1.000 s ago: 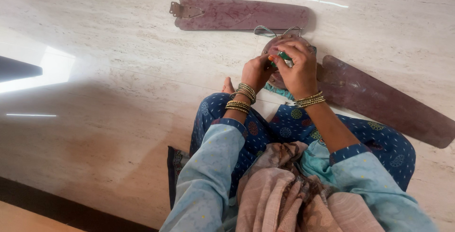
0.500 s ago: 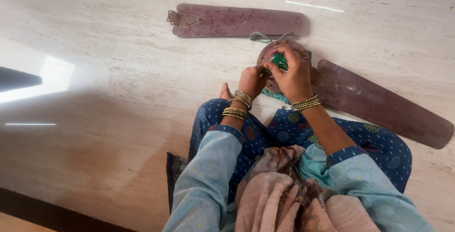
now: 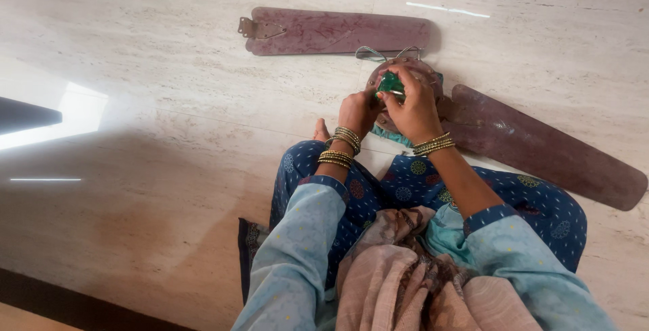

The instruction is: The person sits on the floor and uses a screwdriver to remove screws from the central hub of a ceiling fan. They loosen and remove several screws one by one, placing them on the floor. The fan blades remain detached and lie beside the hub.

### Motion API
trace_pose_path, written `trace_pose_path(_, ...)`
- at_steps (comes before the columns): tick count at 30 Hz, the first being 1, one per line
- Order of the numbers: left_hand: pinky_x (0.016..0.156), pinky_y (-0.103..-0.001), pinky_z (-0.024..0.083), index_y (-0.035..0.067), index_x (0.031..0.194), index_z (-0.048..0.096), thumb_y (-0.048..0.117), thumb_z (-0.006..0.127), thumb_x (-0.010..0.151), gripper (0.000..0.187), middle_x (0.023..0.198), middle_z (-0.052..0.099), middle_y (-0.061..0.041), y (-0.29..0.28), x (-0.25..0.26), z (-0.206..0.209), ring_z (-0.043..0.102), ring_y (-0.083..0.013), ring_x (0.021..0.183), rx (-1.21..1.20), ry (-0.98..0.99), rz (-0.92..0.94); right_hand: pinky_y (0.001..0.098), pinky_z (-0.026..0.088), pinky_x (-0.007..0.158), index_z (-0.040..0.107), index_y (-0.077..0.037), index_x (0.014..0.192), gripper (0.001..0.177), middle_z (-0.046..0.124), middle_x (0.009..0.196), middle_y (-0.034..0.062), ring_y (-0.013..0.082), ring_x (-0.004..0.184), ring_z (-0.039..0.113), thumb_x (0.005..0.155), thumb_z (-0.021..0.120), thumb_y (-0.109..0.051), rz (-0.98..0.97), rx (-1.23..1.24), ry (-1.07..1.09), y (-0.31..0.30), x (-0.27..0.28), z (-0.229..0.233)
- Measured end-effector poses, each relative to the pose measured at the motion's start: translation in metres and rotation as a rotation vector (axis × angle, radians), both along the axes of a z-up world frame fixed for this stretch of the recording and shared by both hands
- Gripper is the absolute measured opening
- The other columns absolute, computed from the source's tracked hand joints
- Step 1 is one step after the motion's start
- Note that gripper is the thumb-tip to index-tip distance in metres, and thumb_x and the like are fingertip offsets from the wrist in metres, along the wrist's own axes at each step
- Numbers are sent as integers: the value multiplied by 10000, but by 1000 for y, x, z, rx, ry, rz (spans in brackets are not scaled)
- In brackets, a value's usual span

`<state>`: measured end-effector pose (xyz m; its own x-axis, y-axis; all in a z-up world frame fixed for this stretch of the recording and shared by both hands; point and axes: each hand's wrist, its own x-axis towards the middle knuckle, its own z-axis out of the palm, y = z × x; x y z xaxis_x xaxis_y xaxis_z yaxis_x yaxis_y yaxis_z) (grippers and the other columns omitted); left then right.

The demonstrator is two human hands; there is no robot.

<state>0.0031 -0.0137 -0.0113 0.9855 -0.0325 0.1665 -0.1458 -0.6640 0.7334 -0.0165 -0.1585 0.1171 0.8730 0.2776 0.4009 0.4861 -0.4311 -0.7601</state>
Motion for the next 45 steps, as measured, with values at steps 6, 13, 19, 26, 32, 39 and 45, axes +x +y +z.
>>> trace_pose_path(6, 682, -449, 567, 122, 973, 715, 235, 664, 976, 124, 797, 736, -145, 1, 0, -6, 717, -349, 736, -5, -89, -60, 368, 577, 843, 619, 12, 1179, 314, 719, 1041, 145, 268, 975, 730, 909, 773, -28, 3, -37, 13, -4, 5, -7)
trace_pose_path(13, 698, -443, 581, 38, 1160, 658, 214, 785, 792, 427, 860, 760, -159, 5, 2, -24, 735, -349, 793, -25, -56, -50, 319, 633, 885, 604, -22, 1185, 226, 737, 1134, 98, 197, 1036, 742, 1003, 728, -77, 86, 67, -53, -10, 15, -31)
trace_pose_path(19, 712, -409, 580, 50, 1282, 676, 161, 674, 873, 424, 911, 784, -153, 31, 14, -59, 747, -336, 802, -236, 71, 350, 307, 527, 578, 609, -28, 1145, 228, 678, 912, 113, 148, 718, 644, 1020, 652, -214, -251, 406, 353, -37, 27, -45)
trace_pose_path(26, 730, -363, 583, 46, 1144, 746, 305, 689, 926, 343, 910, 788, -173, 26, 24, -76, 756, -278, 801, -437, 297, 342, 478, 570, 618, 723, -92, 899, 124, 732, 805, 168, 348, 707, 714, 839, 765, -193, -143, -533, 189, 10, 10, -100)
trace_pose_path(32, 767, -350, 593, 43, 1100, 758, 331, 710, 907, 350, 945, 790, -171, 26, 25, -84, 780, -264, 862, -344, 240, 290, 498, 566, 628, 700, -93, 827, 38, 717, 803, 183, 386, 729, 703, 848, 675, -112, -174, -623, 64, 21, 18, -131)
trace_pose_path(39, 770, -364, 589, 45, 1109, 750, 357, 701, 912, 372, 955, 786, -164, 22, 34, -83, 772, -275, 865, -353, 235, 341, 469, 560, 628, 691, -95, 861, 32, 701, 812, 141, 348, 732, 701, 828, 690, -97, -113, -553, -94, 16, 24, -146)
trace_pose_path(45, 765, -368, 585, 62, 1123, 760, 374, 662, 927, 381, 933, 788, -169, 21, 35, -86, 770, -285, 838, -330, 300, 375, 444, 559, 634, 710, -112, 969, 172, 718, 894, 102, 317, 776, 714, 816, 667, -44, -25, -485, -90, 5, 18, -137)
